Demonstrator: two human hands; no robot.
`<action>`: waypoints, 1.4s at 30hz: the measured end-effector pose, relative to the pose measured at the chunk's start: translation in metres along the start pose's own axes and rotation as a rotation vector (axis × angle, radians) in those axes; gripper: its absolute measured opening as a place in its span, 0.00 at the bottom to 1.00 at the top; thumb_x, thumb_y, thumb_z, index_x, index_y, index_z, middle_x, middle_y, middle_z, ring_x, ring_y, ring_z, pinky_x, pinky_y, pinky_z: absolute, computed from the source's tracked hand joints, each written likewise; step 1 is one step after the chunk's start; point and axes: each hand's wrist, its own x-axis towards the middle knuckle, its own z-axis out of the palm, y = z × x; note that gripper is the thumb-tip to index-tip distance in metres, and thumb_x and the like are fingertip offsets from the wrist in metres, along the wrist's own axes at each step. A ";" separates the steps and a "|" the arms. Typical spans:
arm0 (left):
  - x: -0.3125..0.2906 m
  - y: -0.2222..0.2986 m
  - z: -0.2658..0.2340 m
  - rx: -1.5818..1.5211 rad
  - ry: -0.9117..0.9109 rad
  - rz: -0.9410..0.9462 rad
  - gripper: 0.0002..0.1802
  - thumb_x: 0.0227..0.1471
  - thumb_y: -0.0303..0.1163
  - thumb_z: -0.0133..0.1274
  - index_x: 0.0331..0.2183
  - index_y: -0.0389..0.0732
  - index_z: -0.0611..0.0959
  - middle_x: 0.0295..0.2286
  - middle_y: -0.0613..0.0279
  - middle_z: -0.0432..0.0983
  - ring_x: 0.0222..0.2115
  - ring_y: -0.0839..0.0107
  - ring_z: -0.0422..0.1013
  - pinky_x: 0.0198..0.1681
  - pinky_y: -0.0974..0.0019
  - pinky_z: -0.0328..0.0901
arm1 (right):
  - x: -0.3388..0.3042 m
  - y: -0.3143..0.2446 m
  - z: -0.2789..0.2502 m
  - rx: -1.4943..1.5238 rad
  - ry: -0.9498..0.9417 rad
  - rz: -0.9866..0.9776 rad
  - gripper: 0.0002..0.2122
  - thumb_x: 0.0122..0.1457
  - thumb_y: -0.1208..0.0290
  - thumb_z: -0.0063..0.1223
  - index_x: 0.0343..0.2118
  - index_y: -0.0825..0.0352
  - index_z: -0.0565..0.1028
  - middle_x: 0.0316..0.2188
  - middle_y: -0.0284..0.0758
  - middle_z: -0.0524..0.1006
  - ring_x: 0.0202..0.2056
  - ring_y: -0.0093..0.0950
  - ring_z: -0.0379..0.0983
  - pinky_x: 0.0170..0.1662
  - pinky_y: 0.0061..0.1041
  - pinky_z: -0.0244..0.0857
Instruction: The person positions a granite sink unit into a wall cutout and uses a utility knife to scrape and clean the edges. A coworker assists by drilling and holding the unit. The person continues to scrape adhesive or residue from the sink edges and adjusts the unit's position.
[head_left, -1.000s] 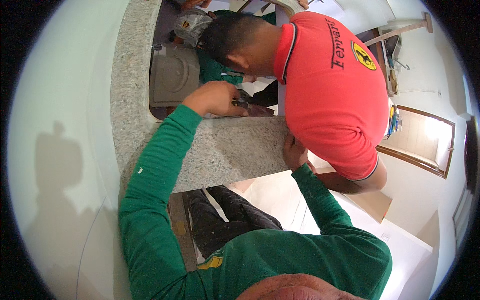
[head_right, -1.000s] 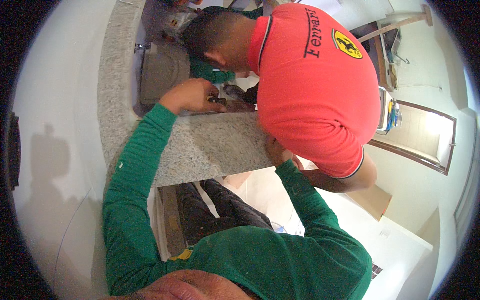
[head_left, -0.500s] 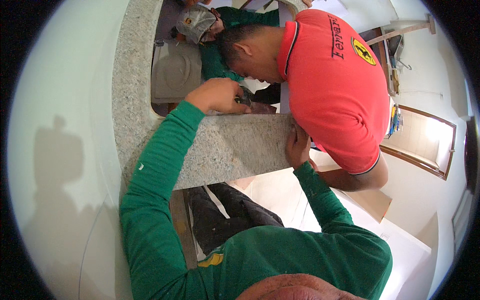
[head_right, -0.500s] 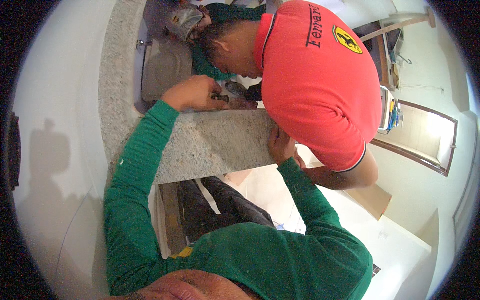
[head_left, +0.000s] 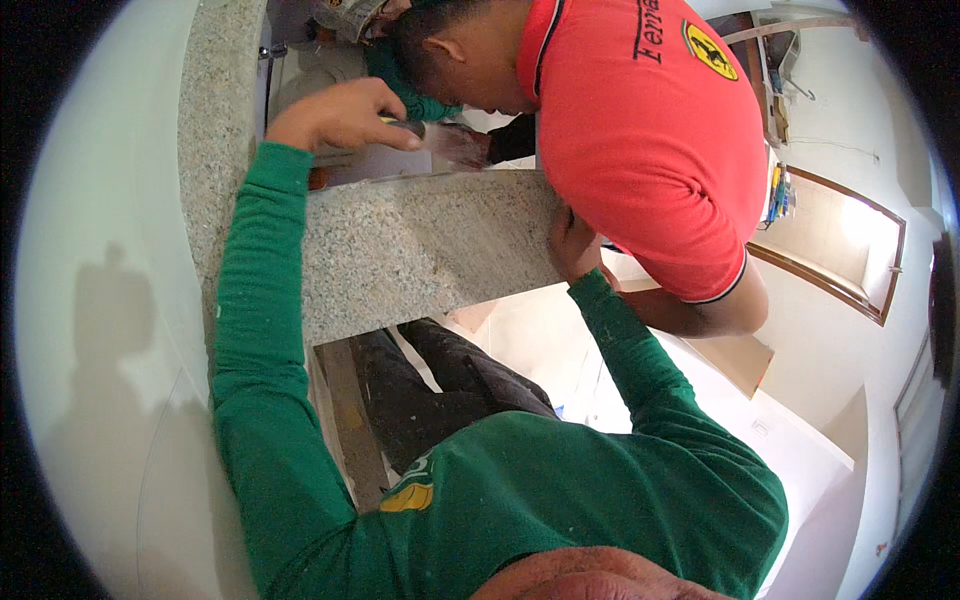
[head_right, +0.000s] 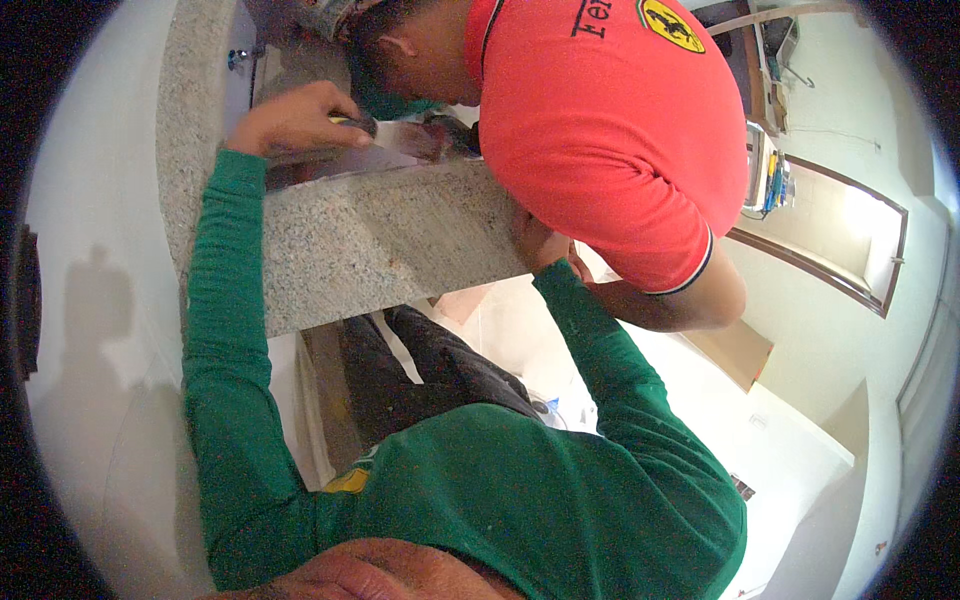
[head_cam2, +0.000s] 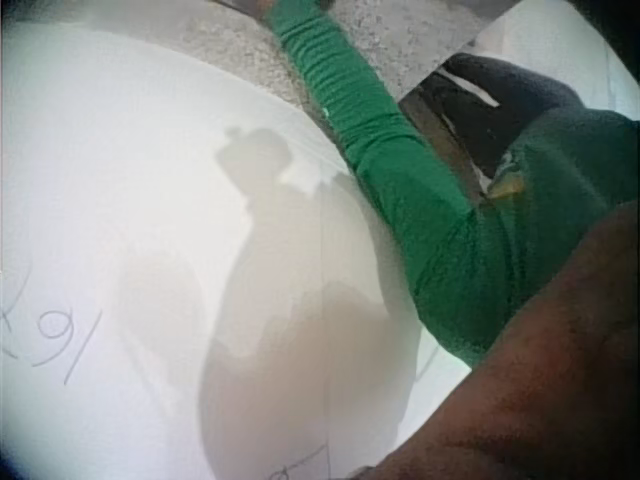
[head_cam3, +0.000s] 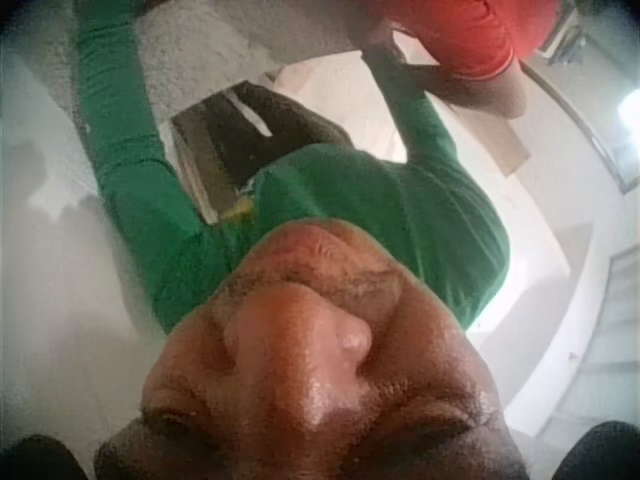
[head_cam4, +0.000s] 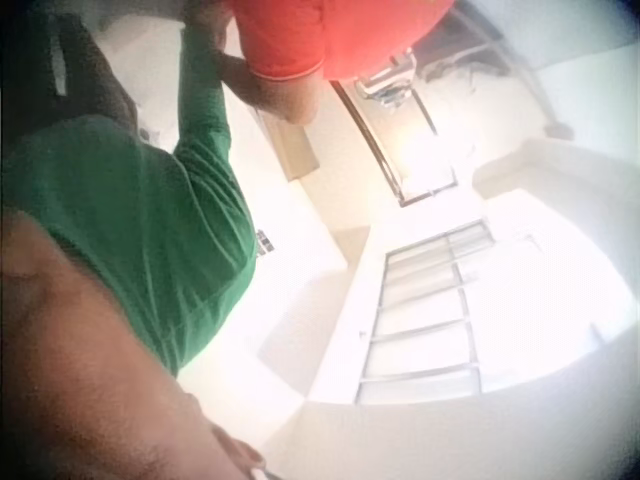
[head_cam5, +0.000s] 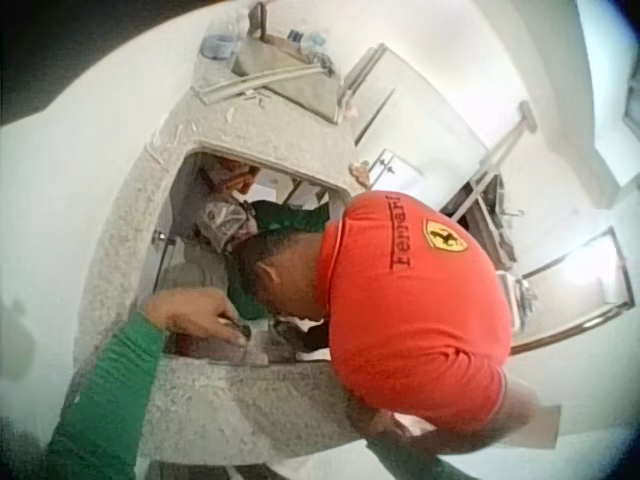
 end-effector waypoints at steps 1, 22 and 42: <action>-0.003 0.001 -0.004 0.003 -0.017 -0.039 0.37 0.50 0.60 0.67 0.37 0.30 0.88 0.29 0.46 0.85 0.31 0.54 0.80 0.39 0.53 0.73 | 0.002 -0.005 -0.003 0.017 0.003 0.016 0.12 0.68 0.72 0.49 0.47 0.73 0.80 0.40 0.57 0.82 0.45 0.59 0.80 0.50 0.48 0.71; -0.024 0.000 -0.023 0.068 -0.041 -0.230 0.37 0.44 0.61 0.71 0.41 0.36 0.90 0.44 0.47 0.81 0.48 0.56 0.76 0.54 0.59 0.69 | 0.026 -0.021 -0.017 0.150 0.024 -0.100 0.15 0.63 0.79 0.46 0.51 0.70 0.77 0.57 0.49 0.73 0.60 0.50 0.70 0.66 0.44 0.63; -0.014 0.001 -0.014 0.011 -0.009 -0.238 0.39 0.42 0.61 0.74 0.41 0.34 0.90 0.43 0.47 0.81 0.47 0.56 0.76 0.52 0.58 0.70 | 0.027 -0.023 -0.018 0.157 0.015 -0.122 0.16 0.65 0.74 0.50 0.54 0.71 0.75 0.59 0.50 0.71 0.62 0.51 0.67 0.67 0.44 0.60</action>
